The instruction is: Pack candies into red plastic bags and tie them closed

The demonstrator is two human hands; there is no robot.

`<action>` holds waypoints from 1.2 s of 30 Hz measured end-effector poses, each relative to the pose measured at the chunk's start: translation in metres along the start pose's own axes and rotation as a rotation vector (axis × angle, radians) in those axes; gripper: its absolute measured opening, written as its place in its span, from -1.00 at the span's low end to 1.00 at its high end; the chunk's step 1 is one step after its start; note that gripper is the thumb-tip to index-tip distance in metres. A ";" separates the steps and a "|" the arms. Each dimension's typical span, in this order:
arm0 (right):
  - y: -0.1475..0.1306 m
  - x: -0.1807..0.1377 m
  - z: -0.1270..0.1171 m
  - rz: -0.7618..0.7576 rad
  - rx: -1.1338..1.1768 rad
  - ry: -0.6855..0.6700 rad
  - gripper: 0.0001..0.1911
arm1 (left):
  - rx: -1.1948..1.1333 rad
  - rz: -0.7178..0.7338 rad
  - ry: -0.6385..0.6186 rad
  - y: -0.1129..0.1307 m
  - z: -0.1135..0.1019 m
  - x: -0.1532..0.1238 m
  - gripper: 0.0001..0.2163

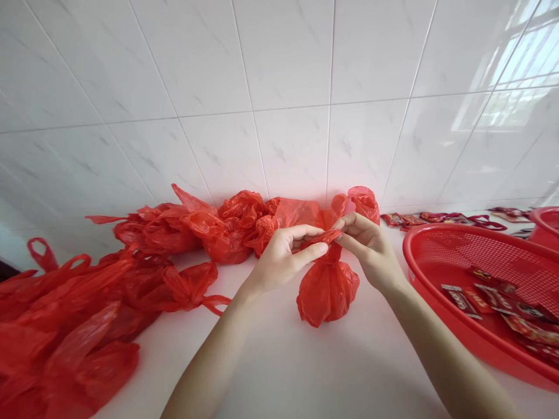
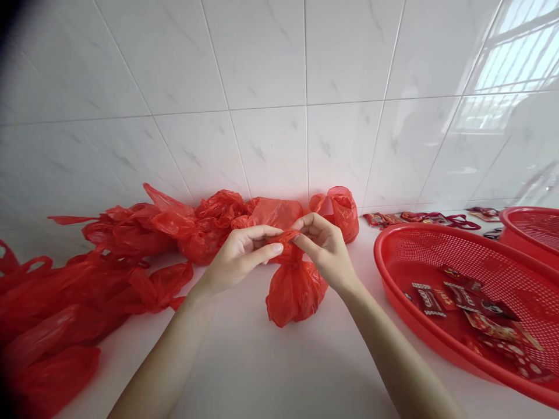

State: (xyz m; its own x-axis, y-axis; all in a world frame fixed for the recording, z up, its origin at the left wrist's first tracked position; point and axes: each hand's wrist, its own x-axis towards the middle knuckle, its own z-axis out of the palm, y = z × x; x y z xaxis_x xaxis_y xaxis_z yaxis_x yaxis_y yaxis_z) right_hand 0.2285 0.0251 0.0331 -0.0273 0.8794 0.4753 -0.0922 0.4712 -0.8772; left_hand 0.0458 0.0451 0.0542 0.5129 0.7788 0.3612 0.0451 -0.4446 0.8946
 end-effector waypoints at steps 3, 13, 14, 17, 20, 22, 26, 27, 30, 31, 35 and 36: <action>0.001 -0.001 -0.003 0.015 0.014 -0.006 -0.82 | -0.027 0.017 0.030 0.000 0.001 -0.001 -0.83; -0.004 -0.001 -0.006 0.132 -0.013 -0.165 -0.70 | -0.059 0.075 0.080 0.001 0.003 -0.003 -0.81; -0.004 -0.001 -0.007 0.138 0.014 -0.163 -0.73 | -0.057 0.073 0.081 0.000 0.004 -0.004 -0.81; -0.003 0.000 -0.008 0.137 0.091 -0.134 -0.79 | -0.067 0.058 0.074 0.000 0.005 -0.004 -0.81; -0.001 0.001 -0.009 0.140 0.124 -0.114 -0.80 | -0.106 0.036 0.058 0.000 0.005 -0.002 -0.81; -0.001 0.002 -0.009 0.149 0.159 -0.115 -0.80 | -0.140 0.028 0.051 0.000 0.004 -0.001 -0.81; -0.001 0.001 -0.010 0.124 0.146 -0.135 -0.80 | -0.215 0.022 0.049 0.001 0.003 -0.001 -0.83; -0.001 0.000 -0.010 0.116 0.123 -0.145 -0.78 | -0.226 0.021 0.054 0.001 0.003 -0.001 -0.83; -0.002 -0.001 -0.010 0.111 0.061 -0.181 -0.67 | -0.236 0.012 0.070 0.002 0.004 -0.001 -0.84; -0.002 -0.001 -0.009 0.110 0.050 -0.190 -0.62 | -0.238 0.012 0.072 0.002 0.004 -0.001 -0.84; -0.002 0.000 -0.008 0.097 0.044 -0.199 -0.53 | -0.253 0.025 0.057 0.002 0.004 0.000 -0.84; -0.002 0.000 -0.008 0.101 0.046 -0.201 -0.55 | -0.253 0.029 0.048 0.002 0.004 -0.001 -0.84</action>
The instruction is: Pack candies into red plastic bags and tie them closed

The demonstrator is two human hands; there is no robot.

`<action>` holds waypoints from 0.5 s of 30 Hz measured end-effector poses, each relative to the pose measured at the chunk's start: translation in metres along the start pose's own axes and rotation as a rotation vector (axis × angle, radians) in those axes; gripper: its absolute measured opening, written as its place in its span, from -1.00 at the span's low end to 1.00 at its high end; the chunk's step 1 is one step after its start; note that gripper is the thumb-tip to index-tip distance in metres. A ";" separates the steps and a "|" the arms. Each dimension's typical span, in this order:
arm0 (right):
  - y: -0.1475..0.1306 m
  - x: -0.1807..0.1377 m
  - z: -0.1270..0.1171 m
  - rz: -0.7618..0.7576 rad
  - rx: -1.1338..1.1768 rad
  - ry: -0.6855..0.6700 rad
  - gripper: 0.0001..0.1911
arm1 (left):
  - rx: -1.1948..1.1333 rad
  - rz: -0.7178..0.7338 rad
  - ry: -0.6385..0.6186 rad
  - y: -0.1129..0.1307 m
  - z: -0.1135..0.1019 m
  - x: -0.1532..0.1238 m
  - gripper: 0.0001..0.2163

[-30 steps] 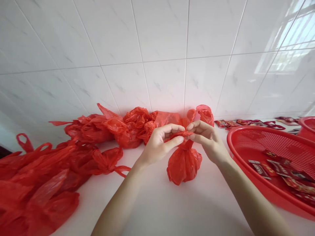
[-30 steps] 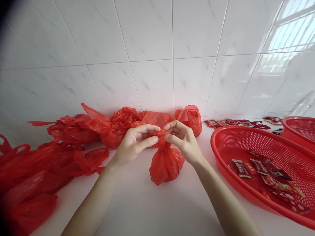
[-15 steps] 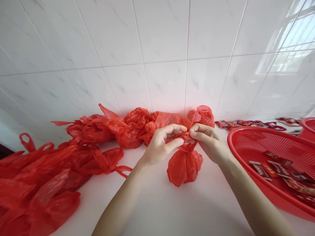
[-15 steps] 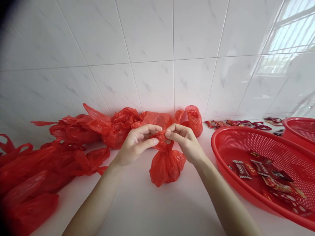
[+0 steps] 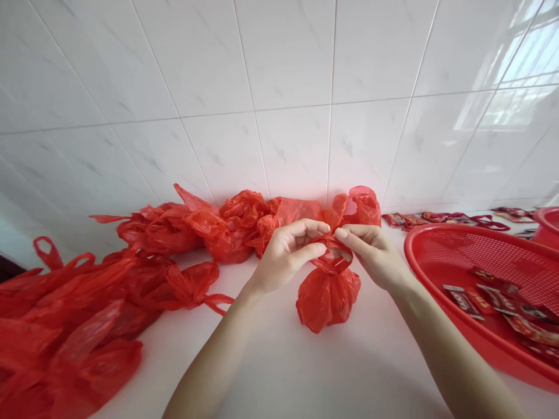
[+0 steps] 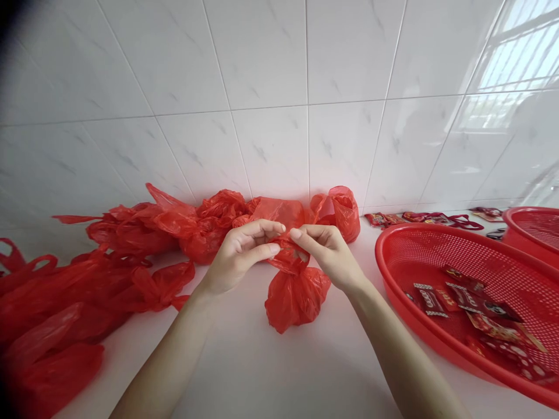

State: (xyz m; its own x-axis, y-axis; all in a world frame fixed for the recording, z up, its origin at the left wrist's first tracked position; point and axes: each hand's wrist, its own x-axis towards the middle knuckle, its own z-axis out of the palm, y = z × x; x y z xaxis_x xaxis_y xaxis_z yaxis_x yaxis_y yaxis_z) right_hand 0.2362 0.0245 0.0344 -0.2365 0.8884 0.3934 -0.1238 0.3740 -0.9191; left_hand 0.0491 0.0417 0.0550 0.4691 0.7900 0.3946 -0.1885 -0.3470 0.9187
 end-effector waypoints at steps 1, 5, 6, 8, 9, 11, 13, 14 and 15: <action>0.000 0.000 0.000 0.006 0.002 -0.002 -0.58 | 0.001 0.004 -0.008 0.000 0.000 0.000 -0.84; -0.001 -0.001 0.001 0.017 0.007 -0.001 -0.66 | 0.043 -0.015 -0.015 0.000 0.002 -0.002 -0.83; -0.002 -0.001 0.002 0.015 0.005 -0.004 -0.66 | 0.062 -0.028 -0.008 0.000 0.003 -0.002 -0.83; -0.003 -0.002 0.003 0.012 0.004 -0.011 -0.66 | 0.101 -0.046 0.011 0.000 0.005 -0.003 -0.81; -0.004 -0.002 0.003 0.010 0.005 -0.011 -0.66 | 0.113 -0.047 0.018 0.000 0.005 -0.003 -0.81; -0.004 -0.002 0.003 0.009 0.001 -0.008 -0.66 | 0.111 -0.044 0.011 0.000 0.005 -0.003 -0.80; -0.005 -0.003 0.003 -0.001 -0.011 0.002 -0.66 | 0.083 -0.040 -0.010 0.000 0.004 -0.003 -0.79; -0.005 -0.003 0.002 -0.006 -0.019 0.006 -0.66 | 0.071 -0.035 -0.012 0.000 0.004 -0.003 -0.78; -0.006 -0.003 0.001 -0.005 -0.027 0.005 -0.66 | 0.062 -0.031 -0.005 0.000 0.003 -0.003 -0.78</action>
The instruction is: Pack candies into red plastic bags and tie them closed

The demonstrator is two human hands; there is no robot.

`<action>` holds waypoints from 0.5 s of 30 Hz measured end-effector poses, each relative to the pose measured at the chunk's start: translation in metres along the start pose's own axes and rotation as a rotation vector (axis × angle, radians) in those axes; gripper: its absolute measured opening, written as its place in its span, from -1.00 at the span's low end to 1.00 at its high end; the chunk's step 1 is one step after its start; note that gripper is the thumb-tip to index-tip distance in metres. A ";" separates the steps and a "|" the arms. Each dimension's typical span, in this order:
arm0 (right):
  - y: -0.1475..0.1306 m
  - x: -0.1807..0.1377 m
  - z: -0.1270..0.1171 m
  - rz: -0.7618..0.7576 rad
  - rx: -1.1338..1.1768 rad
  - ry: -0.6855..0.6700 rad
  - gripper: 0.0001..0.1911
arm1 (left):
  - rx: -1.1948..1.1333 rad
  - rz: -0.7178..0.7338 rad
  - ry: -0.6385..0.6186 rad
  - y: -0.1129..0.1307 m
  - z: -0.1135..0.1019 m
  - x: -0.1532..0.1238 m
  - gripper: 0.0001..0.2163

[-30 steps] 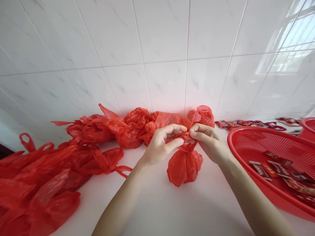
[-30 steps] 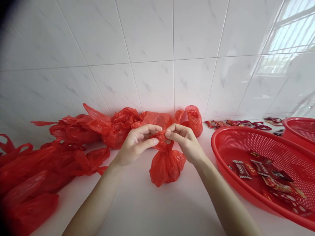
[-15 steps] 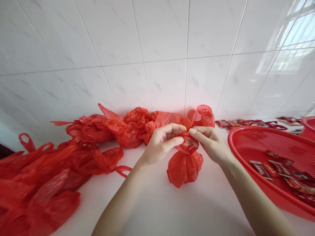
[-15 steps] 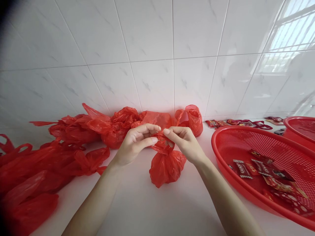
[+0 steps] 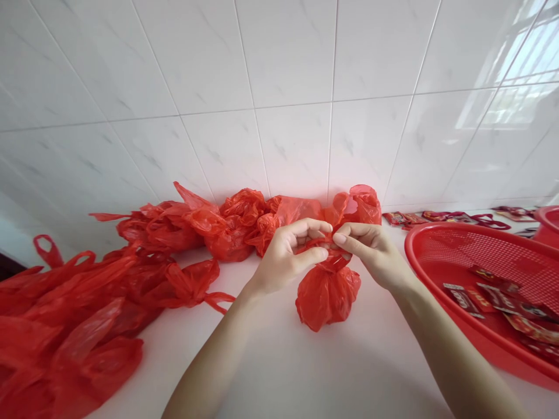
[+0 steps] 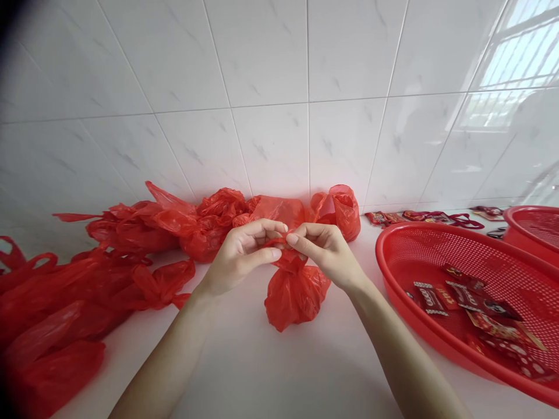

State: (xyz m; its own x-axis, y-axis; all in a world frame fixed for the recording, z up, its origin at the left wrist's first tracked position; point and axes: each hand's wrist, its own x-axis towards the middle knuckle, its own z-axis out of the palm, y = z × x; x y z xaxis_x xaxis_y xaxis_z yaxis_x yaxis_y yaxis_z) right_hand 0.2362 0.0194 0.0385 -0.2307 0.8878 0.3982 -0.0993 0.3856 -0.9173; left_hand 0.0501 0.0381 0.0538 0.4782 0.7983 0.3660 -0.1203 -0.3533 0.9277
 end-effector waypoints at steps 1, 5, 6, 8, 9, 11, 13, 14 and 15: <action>-0.001 0.000 -0.001 0.008 -0.005 -0.011 -0.68 | -0.007 0.005 0.012 0.000 -0.001 0.000 -0.79; -0.003 0.000 -0.002 0.041 -0.018 -0.066 -0.73 | -0.046 0.021 0.042 0.000 -0.002 0.001 -0.80; -0.003 0.000 -0.002 0.039 -0.022 -0.058 -0.73 | -0.054 0.024 0.040 0.000 -0.002 0.002 -0.79; -0.003 0.000 -0.002 0.035 -0.028 -0.023 -0.72 | -0.048 0.022 0.040 0.000 -0.002 0.001 -0.78; -0.003 0.000 -0.001 0.038 -0.030 -0.009 -0.71 | -0.031 0.017 0.044 0.000 -0.001 0.001 -0.77; -0.002 0.000 -0.001 0.046 -0.028 0.001 -0.70 | 0.022 0.007 0.055 0.000 0.001 0.000 -0.73; -0.001 0.000 0.000 0.048 -0.021 0.002 -0.68 | 0.078 -0.001 0.076 -0.001 0.003 -0.002 -0.70; -0.001 0.000 0.000 0.048 -0.019 0.002 -0.67 | 0.100 -0.002 0.089 -0.001 0.004 -0.002 -0.69; 0.000 0.000 0.000 0.047 -0.018 0.002 -0.67 | 0.118 -0.001 0.102 -0.002 0.004 -0.002 -0.69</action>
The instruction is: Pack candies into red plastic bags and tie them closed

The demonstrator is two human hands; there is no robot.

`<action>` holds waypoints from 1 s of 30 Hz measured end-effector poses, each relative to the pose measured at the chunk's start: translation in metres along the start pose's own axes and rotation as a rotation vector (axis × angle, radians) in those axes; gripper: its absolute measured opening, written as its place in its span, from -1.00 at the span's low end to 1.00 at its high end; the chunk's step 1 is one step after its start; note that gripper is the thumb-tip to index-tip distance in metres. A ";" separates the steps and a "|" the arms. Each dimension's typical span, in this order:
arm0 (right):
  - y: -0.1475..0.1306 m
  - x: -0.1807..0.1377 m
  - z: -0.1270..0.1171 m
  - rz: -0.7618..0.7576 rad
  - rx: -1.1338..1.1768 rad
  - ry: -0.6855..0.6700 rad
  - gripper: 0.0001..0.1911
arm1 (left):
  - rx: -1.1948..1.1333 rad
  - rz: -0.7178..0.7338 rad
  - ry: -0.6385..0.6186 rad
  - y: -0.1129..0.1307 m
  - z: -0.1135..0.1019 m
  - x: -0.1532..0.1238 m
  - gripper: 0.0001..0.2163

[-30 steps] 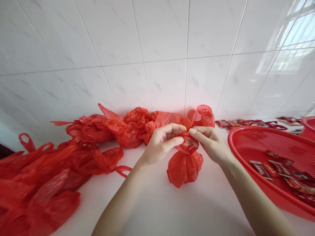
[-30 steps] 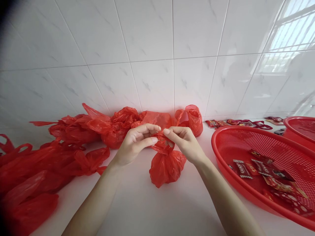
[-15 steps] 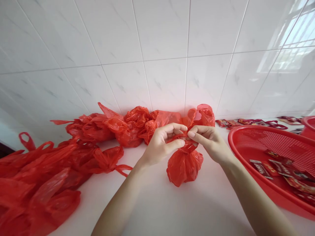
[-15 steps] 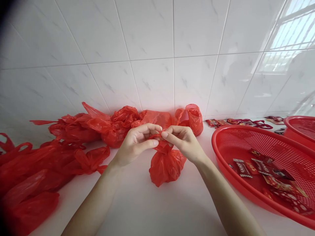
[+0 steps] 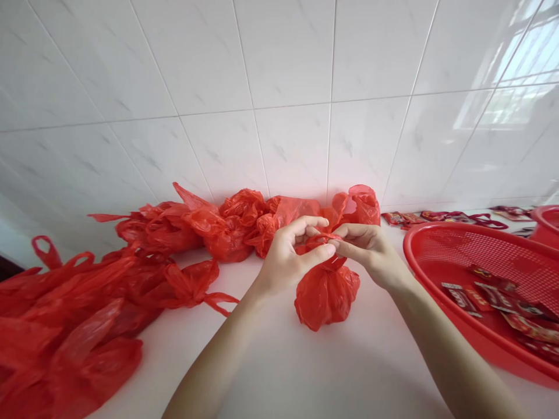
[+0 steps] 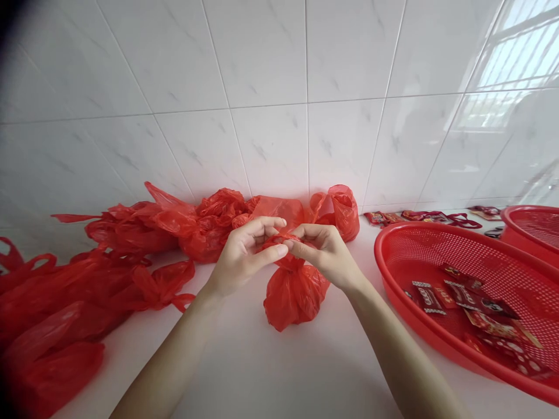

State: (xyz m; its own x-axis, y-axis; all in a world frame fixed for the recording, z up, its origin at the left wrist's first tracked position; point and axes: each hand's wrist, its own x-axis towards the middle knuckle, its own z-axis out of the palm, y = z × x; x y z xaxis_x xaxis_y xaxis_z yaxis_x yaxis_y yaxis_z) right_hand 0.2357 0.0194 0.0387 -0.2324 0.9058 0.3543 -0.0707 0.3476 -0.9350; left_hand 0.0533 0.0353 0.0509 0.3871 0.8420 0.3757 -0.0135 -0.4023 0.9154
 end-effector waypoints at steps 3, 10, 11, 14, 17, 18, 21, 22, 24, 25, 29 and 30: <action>0.002 0.000 0.000 -0.001 -0.001 0.006 -0.69 | 0.030 0.010 0.014 -0.003 0.001 0.001 -0.70; 0.003 0.001 0.001 0.004 0.019 0.017 -0.70 | 0.048 0.056 -0.023 -0.007 -0.003 0.002 -0.65; 0.002 0.001 0.001 0.002 0.020 0.020 -0.70 | 0.044 0.060 -0.037 -0.007 -0.003 0.002 -0.65; 0.001 0.001 0.002 0.005 0.021 0.018 -0.69 | 0.017 0.038 -0.047 -0.006 -0.002 0.002 -0.69; 0.000 0.002 0.003 0.010 0.020 0.018 -0.68 | 0.000 0.008 -0.010 -0.007 0.001 0.003 -0.71; 0.001 0.002 0.003 0.012 0.018 0.019 -0.68 | -0.001 0.004 -0.004 -0.007 0.001 0.004 -0.71; 0.002 0.002 0.002 0.019 0.020 0.013 -0.68 | 0.006 0.015 -0.011 -0.009 0.002 0.004 -0.68; 0.002 0.002 0.002 0.020 0.023 0.008 -0.68 | 0.011 0.026 -0.013 -0.009 0.001 0.004 -0.68; 0.002 0.002 0.001 0.021 0.033 0.006 -0.69 | 0.021 0.041 -0.017 -0.009 0.001 0.004 -0.68; 0.002 0.002 0.000 0.021 0.037 0.012 -0.69 | 0.024 0.043 -0.021 -0.009 0.001 0.003 -0.69; 0.002 0.002 0.000 0.016 0.039 0.038 -0.68 | 0.005 0.037 -0.046 -0.007 0.001 0.003 -0.73; 0.001 0.002 0.000 0.016 0.036 0.039 -0.67 | -0.002 0.033 -0.054 -0.006 0.001 0.003 -0.74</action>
State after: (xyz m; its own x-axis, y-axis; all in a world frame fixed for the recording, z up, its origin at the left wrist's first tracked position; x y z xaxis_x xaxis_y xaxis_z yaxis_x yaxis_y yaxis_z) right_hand 0.2349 0.0218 0.0381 -0.1959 0.9201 0.3391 -0.1021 0.3248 -0.9402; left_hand 0.0549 0.0398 0.0464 0.4359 0.8076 0.3972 -0.0292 -0.4285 0.9031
